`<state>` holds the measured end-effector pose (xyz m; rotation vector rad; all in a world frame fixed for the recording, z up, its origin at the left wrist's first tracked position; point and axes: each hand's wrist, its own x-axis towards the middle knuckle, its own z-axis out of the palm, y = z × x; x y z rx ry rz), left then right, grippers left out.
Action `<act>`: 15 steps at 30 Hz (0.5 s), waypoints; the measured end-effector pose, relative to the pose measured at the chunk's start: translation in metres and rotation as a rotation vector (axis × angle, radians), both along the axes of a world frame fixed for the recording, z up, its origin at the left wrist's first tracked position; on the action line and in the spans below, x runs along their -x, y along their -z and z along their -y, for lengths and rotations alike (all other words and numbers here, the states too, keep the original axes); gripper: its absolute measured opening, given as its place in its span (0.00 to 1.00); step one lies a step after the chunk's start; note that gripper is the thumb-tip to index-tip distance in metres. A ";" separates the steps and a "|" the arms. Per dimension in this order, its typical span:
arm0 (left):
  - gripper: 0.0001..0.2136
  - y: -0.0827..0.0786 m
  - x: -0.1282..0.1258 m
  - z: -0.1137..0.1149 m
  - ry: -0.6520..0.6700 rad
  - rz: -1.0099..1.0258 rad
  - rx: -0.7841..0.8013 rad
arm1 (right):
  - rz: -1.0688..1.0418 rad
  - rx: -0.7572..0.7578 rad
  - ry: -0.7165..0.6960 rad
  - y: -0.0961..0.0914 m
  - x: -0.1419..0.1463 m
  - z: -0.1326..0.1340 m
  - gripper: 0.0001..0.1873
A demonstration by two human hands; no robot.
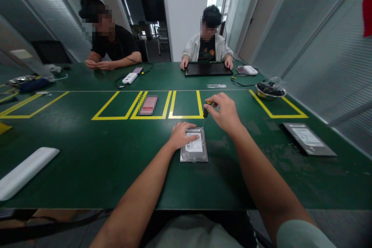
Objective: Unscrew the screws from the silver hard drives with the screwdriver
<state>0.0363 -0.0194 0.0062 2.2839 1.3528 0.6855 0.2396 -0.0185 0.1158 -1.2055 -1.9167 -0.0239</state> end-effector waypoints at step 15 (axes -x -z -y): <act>0.25 0.002 -0.002 0.003 -0.024 0.067 0.033 | 0.045 0.032 0.000 -0.007 0.003 -0.001 0.04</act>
